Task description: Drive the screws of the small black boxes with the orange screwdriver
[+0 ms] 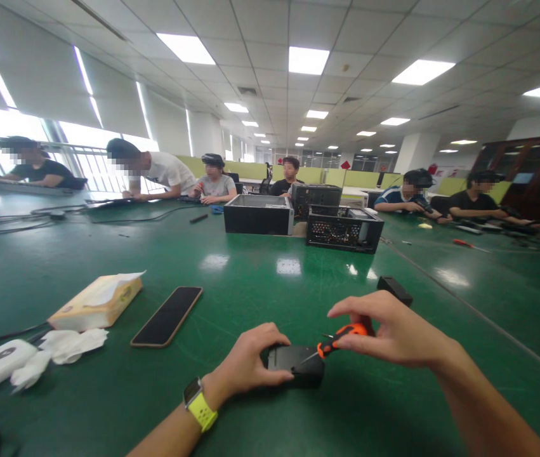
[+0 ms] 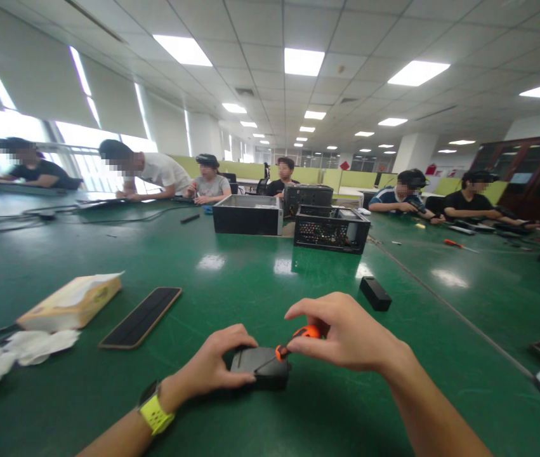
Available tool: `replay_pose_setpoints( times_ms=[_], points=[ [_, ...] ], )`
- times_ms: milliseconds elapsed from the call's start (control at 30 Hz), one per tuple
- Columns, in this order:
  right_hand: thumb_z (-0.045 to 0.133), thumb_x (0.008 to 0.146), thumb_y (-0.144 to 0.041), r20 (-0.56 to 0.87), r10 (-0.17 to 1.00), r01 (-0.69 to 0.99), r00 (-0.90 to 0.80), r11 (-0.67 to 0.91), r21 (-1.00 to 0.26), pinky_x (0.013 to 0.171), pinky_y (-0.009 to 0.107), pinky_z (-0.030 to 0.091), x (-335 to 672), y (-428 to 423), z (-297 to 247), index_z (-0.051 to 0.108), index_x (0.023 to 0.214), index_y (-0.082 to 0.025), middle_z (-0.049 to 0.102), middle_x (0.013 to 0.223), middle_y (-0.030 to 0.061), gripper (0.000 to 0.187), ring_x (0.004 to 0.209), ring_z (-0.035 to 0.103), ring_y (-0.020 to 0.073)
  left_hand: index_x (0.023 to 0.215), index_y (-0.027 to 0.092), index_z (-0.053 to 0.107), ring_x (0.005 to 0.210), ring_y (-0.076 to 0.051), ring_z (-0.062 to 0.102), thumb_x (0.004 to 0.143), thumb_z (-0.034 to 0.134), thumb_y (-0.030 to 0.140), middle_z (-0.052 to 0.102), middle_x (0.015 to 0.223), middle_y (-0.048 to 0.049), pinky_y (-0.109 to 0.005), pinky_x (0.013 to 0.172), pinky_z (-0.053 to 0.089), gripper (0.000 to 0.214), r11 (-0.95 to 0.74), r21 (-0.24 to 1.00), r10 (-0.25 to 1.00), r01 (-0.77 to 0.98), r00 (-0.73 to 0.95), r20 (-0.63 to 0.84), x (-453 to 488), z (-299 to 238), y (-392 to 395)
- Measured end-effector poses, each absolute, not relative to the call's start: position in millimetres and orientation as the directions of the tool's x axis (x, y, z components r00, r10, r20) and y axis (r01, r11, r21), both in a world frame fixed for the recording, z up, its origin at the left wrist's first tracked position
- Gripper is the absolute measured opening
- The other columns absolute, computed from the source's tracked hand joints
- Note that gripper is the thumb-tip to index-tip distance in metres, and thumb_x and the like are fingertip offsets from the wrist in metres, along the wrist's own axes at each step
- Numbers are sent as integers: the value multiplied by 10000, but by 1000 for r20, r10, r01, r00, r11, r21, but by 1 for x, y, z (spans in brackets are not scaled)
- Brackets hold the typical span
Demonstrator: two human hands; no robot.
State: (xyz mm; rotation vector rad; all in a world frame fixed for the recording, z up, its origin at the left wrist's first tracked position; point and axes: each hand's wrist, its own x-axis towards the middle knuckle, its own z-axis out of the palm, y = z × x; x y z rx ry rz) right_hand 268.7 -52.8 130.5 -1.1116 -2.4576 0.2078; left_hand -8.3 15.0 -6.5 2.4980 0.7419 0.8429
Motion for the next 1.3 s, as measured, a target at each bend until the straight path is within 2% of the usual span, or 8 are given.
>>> replay_pose_setpoints(
  times_ms=[167, 367, 567, 767, 967, 1033, 1167, 1300],
  points=[
    [656, 862, -270, 352, 713, 628, -606, 701, -339, 740, 266, 471, 267, -53, 132, 625, 1180, -195, 681, 967, 35, 328, 805, 625, 144, 1018, 185, 676, 810, -203, 586, 738, 780, 486, 635, 901, -49, -288, 720, 437, 424, -777, 516, 597, 360, 680, 426, -8, -6, 15],
    [659, 870, -369, 306, 752, 685, -584, 659, -311, 702, 285, 464, 267, -53, 132, 670, 1118, -198, 697, 853, 28, 301, 737, 633, 159, 1017, 186, 676, 819, -205, 591, 743, 776, 483, 638, 908, -50, -289, 727, 440, 417, -775, 526, 597, 350, 679, 428, -8, -4, 14],
    [651, 853, -236, 353, 724, 635, -592, 689, -348, 714, 261, 473, 266, -53, 133, 621, 1172, -196, 679, 978, 42, 322, 771, 615, 139, 1014, 181, 678, 812, -210, 587, 735, 789, 477, 633, 898, -52, -295, 718, 435, 422, -772, 520, 604, 366, 678, 420, -9, -4, 13],
    [648, 878, -404, 305, 749, 688, -588, 662, -297, 634, 257, 434, 267, -51, 131, 679, 1102, -200, 646, 725, -4, 304, 648, 596, 133, 1008, 184, 675, 811, -204, 589, 726, 802, 451, 636, 899, -46, -287, 716, 428, 408, -775, 524, 600, 354, 675, 430, -8, -5, 14],
    [654, 862, -265, 358, 726, 644, -587, 687, -337, 710, 257, 468, 266, -53, 134, 637, 1166, -194, 686, 952, 33, 312, 758, 612, 131, 1008, 180, 674, 807, -202, 585, 732, 794, 461, 634, 893, -46, -287, 714, 426, 412, -775, 520, 600, 359, 678, 426, -9, -5, 13],
    [665, 856, -280, 357, 734, 652, -579, 679, -339, 692, 253, 467, 267, -54, 134, 634, 1170, -193, 689, 937, 31, 328, 738, 611, 129, 1011, 182, 672, 807, -202, 585, 734, 792, 467, 635, 895, -45, -288, 714, 427, 415, -774, 520, 601, 360, 677, 425, -9, -5, 13],
    [665, 866, -397, 337, 741, 681, -581, 669, -298, 615, 250, 431, 267, -53, 132, 674, 1114, -197, 643, 701, -13, 319, 628, 596, 129, 1022, 188, 672, 826, -207, 593, 729, 798, 456, 637, 916, -49, -290, 727, 435, 417, -773, 527, 600, 354, 679, 424, -9, -6, 14],
    [664, 865, -340, 373, 714, 648, -592, 697, -306, 689, 267, 467, 267, -53, 131, 656, 1137, -194, 688, 847, 25, 309, 726, 624, 143, 1024, 189, 673, 816, -203, 592, 734, 789, 467, 637, 913, -48, -289, 723, 439, 417, -774, 520, 600, 361, 680, 420, -9, -5, 14]
  ],
)
